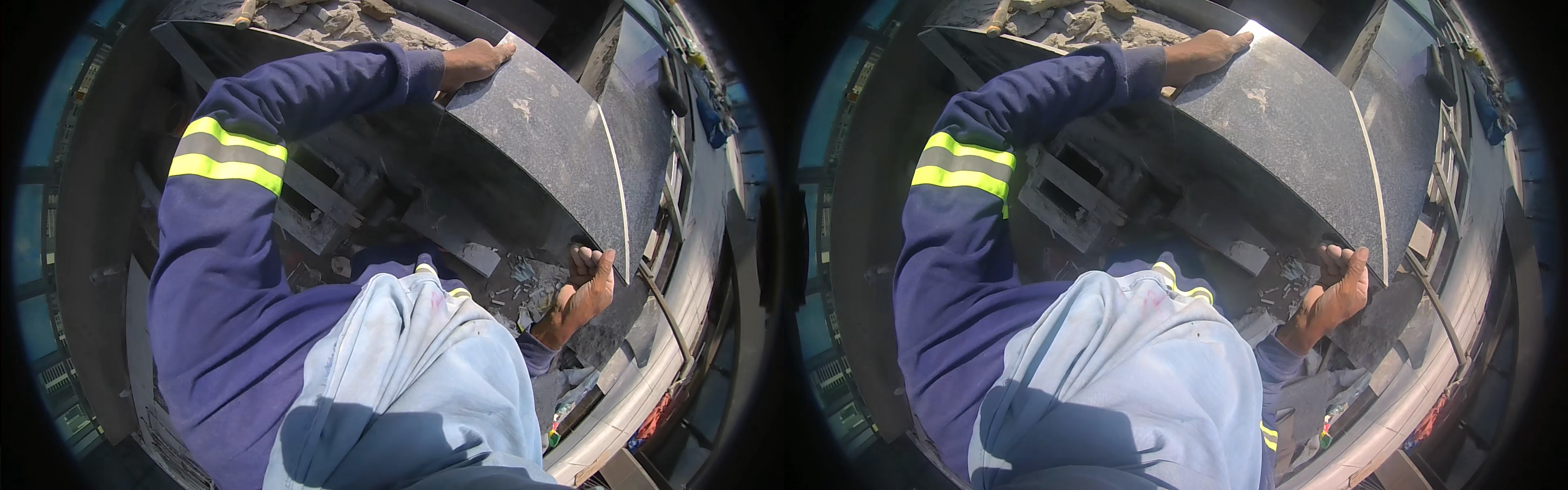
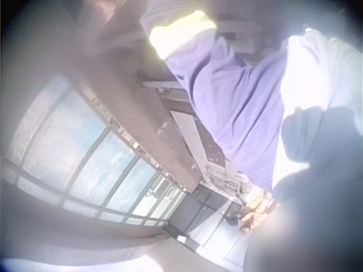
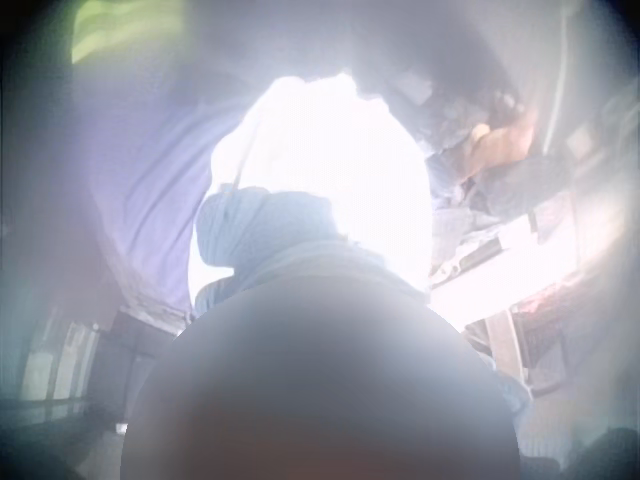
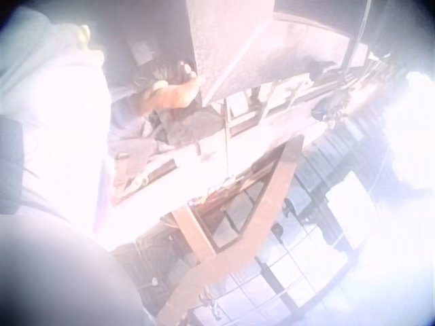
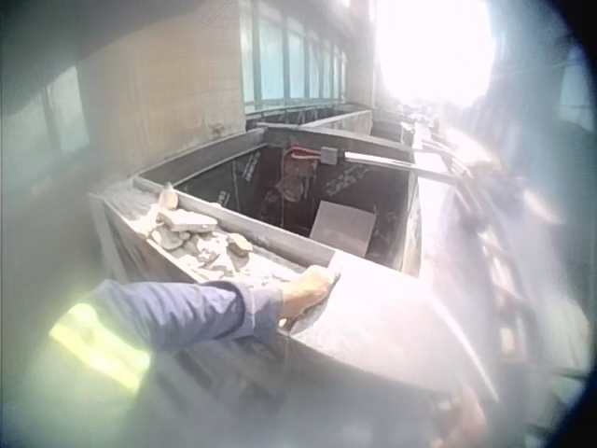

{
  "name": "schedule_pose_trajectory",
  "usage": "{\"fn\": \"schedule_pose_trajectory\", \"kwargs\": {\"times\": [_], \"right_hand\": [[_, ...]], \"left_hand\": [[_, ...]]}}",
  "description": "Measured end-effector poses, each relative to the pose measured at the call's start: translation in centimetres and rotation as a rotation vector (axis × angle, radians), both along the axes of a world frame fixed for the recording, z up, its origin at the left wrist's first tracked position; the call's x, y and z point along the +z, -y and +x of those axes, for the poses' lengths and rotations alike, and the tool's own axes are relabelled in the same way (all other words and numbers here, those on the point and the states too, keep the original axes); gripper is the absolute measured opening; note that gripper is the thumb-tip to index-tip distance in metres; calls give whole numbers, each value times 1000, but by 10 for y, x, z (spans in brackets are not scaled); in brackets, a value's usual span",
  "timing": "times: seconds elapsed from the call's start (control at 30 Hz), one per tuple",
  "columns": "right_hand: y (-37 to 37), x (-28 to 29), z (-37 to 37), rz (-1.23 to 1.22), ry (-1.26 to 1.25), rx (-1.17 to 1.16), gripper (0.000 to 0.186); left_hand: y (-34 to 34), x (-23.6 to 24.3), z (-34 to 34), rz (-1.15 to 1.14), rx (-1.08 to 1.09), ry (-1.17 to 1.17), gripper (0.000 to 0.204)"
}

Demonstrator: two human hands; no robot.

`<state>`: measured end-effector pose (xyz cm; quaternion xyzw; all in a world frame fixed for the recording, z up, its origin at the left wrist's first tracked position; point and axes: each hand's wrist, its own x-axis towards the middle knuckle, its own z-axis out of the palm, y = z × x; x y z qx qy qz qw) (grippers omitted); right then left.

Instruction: The person handles a large dark stone tile, repeatedly dry-fits it into a curved metal frame, and uses an angle grinder to cut the tile. The person then places the cut tile into the frame and adjusts its position.

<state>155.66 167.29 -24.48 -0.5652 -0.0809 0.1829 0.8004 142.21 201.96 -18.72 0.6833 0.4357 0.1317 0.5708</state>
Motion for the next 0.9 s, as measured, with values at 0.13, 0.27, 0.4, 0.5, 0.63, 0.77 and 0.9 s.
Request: {"fn": "schedule_pose_trajectory", "kwargs": {"times": [0.13, 0.27, 0.4, 0.5, 0.63, 0.77, 0.9], "right_hand": [[2, -9, -19, -52, -15, -26, 33], [3, -20, -37, -39, 79, 20, 33], [2, -25, -49, -126, -79, -130, 31], [-1, -20, -34, -114, 49, -93, 30], [-11, -11, 17, -36, 64, -63, 34], [5, -1, 65, 57, 48, -118, 33], [22, 7, 93, 5, 49, -118, 37]], "left_hand": [[-14, -10, -30, -76, -196, 26, 61], [-15, -17, -50, -182, -111, 157, 71], [-7, -26, -46, -146, -180, 151, 69], [-13, -34, -28, -195, -181, 181, 66], [-31, -36, 19, -284, -178, 126, 71], [-15, -22, 73, -370, -134, 219, 66], [13, -3, 104, -205, -26, 96, 67]]}}
